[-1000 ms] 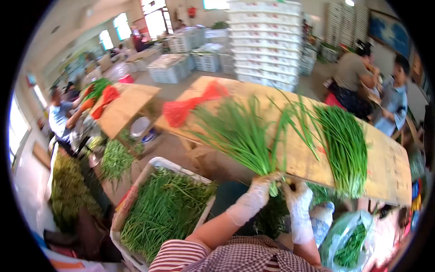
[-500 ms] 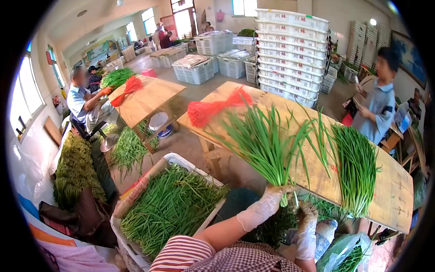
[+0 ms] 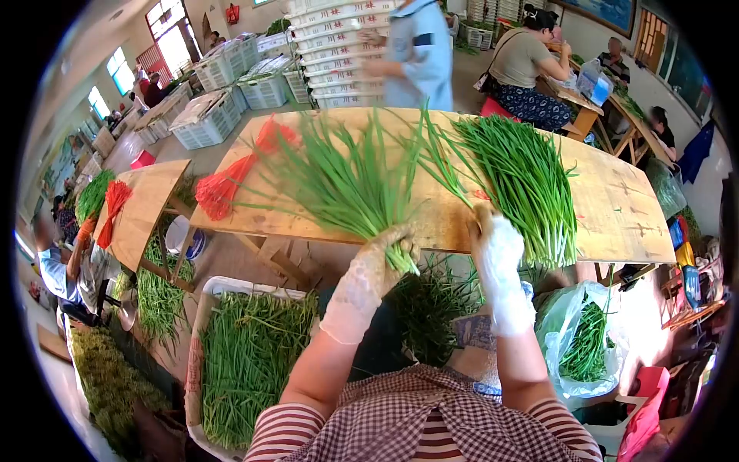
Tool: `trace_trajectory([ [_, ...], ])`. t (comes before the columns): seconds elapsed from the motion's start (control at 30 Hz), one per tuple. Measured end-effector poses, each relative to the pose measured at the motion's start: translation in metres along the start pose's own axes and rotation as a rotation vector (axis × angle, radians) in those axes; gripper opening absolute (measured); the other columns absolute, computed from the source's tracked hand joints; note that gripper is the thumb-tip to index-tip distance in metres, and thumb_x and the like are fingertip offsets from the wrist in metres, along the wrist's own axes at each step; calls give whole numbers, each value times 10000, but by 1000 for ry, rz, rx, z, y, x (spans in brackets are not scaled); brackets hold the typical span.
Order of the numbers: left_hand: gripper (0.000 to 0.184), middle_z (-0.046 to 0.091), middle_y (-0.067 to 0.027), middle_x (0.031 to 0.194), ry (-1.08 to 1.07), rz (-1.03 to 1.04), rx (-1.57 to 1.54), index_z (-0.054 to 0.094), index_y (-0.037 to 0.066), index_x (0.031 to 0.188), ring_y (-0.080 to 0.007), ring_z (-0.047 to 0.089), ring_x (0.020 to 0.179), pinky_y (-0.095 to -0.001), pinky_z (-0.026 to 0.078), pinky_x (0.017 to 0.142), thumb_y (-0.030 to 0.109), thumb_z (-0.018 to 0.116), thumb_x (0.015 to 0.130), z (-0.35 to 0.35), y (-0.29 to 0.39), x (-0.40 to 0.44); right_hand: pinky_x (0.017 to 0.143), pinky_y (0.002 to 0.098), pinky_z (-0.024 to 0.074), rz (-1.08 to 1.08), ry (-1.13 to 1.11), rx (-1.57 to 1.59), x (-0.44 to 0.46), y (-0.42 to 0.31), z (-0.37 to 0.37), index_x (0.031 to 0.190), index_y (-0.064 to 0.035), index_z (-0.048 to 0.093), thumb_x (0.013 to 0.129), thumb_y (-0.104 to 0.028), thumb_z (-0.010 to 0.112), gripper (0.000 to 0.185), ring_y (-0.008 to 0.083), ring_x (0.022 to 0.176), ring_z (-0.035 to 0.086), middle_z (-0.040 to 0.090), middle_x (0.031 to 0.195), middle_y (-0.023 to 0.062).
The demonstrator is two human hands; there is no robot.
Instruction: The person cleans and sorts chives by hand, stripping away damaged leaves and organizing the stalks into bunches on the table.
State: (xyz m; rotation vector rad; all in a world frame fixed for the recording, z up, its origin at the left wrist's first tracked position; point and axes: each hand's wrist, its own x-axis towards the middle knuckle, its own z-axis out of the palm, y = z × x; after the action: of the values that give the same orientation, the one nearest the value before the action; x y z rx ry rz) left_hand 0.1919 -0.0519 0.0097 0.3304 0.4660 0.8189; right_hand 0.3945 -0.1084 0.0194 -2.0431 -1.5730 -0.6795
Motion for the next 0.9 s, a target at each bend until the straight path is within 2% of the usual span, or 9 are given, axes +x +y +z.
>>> trace_trajectory([
  [0.1, 111, 597, -59, 810, -3, 0, -18, 567, 1, 995, -152, 587, 647, -370, 565, 689, 85, 568, 922, -8, -17, -3, 539, 308, 499, 18, -162, -405, 24, 7, 69, 839, -33, 619, 839, -195, 567, 170, 171, 724, 645, 644, 748, 59],
  [0.2, 134, 624, -96, 885, 74, 19, 49, 553, -4, 1023, -209, 635, 742, -400, 569, 753, 89, 558, 927, -7, -17, -11, 566, 316, 503, -110, -65, -422, 28, 5, 88, 832, -36, 636, 832, -163, 543, 158, 185, 710, 642, 646, 747, 73],
  [0.3, 186, 645, -153, 1059, 214, 55, 116, 551, -28, 1054, -278, 647, 957, -406, 552, 859, 119, 521, 946, 1, -24, -16, 578, 294, 476, 205, -360, 512, 12, 0, 52, 930, 4, 652, 908, -208, 531, 245, 187, 622, 606, 646, 762, 90],
  [0.47, 221, 654, -144, 990, 101, 45, 113, 583, -20, 1067, -235, 646, 859, -356, 544, 745, 154, 533, 940, -15, -44, -8, 558, 247, 433, 683, -733, 1515, -38, -23, -11, 1036, 30, 621, 964, -272, 542, 319, 105, 578, 505, 616, 776, 39],
  [0.53, 216, 658, -128, 927, -39, 57, 167, 594, -16, 1057, -226, 644, 785, -357, 538, 687, 156, 542, 936, -19, -46, -4, 537, 220, 407, 722, -733, 1478, -67, -19, 11, 1030, 24, 623, 970, -255, 531, 300, 106, 575, 515, 638, 797, 56],
  [0.67, 194, 658, -118, 885, 149, -11, 250, 607, -24, 1042, -219, 633, 732, -339, 532, 649, 117, 567, 915, -26, -50, 3, 554, 234, 454, 835, -836, 1582, -71, -25, -2, 992, 29, 659, 910, -228, 638, 270, 91, 627, 569, 657, 767, 56],
  [0.7, 184, 666, -118, 887, 187, 80, 258, 623, -41, 1024, -210, 638, 723, -331, 531, 625, 77, 603, 883, -25, -57, 6, 554, 236, 464, 696, -717, 1236, -70, -28, 6, 906, 26, 685, 862, -200, 700, 231, 78, 618, 563, 664, 731, 47],
  [0.8, 270, 680, -116, 914, 324, 131, 260, 634, -53, 968, -208, 665, 798, -307, 549, 692, -97, 714, 714, -25, -64, 8, 562, 243, 467, 628, -466, 1303, -73, -36, 13, 836, 17, 702, 842, -211, 723, 229, 78, 604, 561, 671, 702, 49],
  [0.9, 297, 680, -112, 917, 375, 153, 284, 641, -56, 979, -194, 661, 816, -311, 542, 732, -111, 715, 697, -21, -61, 7, 578, 256, 470, 675, -450, 1283, -83, -27, 33, 819, 15, 707, 835, -204, 730, 221, 74, 628, 566, 676, 704, 51],
])
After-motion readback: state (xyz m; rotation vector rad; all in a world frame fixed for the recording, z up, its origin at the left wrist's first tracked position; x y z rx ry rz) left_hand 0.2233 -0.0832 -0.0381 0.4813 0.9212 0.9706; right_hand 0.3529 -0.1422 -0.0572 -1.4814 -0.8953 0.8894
